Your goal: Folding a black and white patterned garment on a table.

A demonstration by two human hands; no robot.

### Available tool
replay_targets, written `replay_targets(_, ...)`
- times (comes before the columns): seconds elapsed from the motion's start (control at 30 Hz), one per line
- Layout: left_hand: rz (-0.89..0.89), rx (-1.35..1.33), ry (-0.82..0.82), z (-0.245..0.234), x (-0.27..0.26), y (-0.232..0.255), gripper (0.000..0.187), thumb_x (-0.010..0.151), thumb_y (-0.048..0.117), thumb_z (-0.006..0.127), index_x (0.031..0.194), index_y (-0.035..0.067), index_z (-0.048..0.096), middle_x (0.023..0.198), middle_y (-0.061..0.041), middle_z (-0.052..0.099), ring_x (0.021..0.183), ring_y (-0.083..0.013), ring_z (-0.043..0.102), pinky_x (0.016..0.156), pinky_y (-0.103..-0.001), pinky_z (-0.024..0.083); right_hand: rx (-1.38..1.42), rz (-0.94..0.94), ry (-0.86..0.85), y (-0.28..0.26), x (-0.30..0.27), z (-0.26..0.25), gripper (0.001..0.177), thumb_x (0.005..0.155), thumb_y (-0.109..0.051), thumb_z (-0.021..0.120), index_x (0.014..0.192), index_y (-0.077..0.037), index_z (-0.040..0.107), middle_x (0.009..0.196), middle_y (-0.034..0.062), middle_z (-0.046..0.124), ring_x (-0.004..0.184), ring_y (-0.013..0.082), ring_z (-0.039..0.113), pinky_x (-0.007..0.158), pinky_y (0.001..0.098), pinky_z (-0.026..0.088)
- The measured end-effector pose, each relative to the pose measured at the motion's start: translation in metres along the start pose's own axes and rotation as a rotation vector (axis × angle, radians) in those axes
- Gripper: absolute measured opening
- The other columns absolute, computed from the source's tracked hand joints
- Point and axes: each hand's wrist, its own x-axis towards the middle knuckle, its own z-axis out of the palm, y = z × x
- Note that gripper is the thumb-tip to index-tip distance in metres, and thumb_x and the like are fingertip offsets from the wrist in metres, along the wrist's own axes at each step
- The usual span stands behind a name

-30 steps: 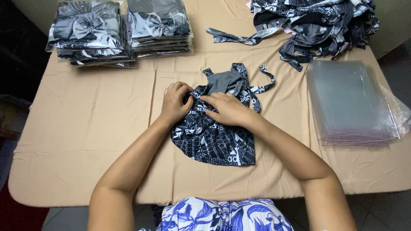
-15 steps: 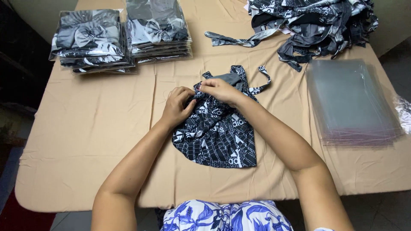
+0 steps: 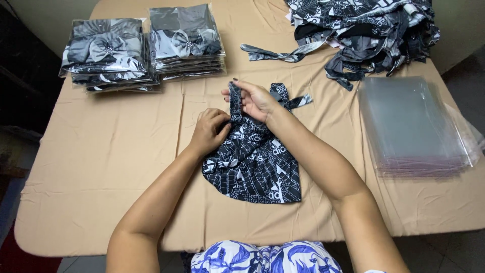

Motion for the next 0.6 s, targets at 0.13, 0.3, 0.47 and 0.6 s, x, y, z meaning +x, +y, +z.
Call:
replay_targets(0.13,0.027,0.037,-0.031,0.002,-0.001,-0.003,0.016,0.089,0.024,0.072,0.102,0.016,0.071,0.1,-0.004,0.067,0.109,-0.0284,0.062,0.098,-0.046,0.043,0.125,-0.114,0.026,-0.02,0.016,-0.013,0.022,0.097,-0.029,0.067,0.114,-0.016,0.07,0.112,0.0081,0.078,0.098,0.0192,0.078,0.081,0.0362,0.065)
replay_targets(0.3,0.05,0.056,-0.076,-0.006,0.002,0.007,0.02,0.089,0.028,0.068,0.103,0.014,0.071,0.102,-0.005,0.067,0.108,-0.0278,0.06,0.098,-0.047,0.041,0.207,-0.205,0.08,-0.091,-0.007,-0.001,0.015,0.1,-0.018,0.061,0.111,-0.008,0.065,0.105,0.0155,0.076,0.091,0.0248,0.076,0.078,0.0416,0.065)
replay_targets(0.47,0.071,0.072,-0.115,-0.011,0.003,0.015,0.025,0.087,0.031,0.063,0.102,0.011,0.069,0.102,-0.007,0.066,0.106,-0.0284,0.058,0.1,-0.048,0.039,0.181,-0.269,0.203,-0.138,-0.017,-0.016,0.025,0.101,-0.013,0.054,0.119,0.001,0.065,0.108,0.0165,0.072,0.1,0.0275,0.07,0.087,0.0454,0.06)
replay_targets(0.6,0.07,0.06,-0.11,-0.014,0.003,0.018,0.034,0.097,0.039,0.055,0.1,0.01,0.072,0.1,-0.006,0.067,0.103,-0.0268,0.058,0.099,-0.046,0.037,0.2,-0.347,0.287,-0.151,-0.015,-0.044,0.026,0.095,-0.018,0.066,0.116,-0.003,0.07,0.091,0.0093,0.068,0.083,0.0213,0.066,0.081,0.0439,0.061)
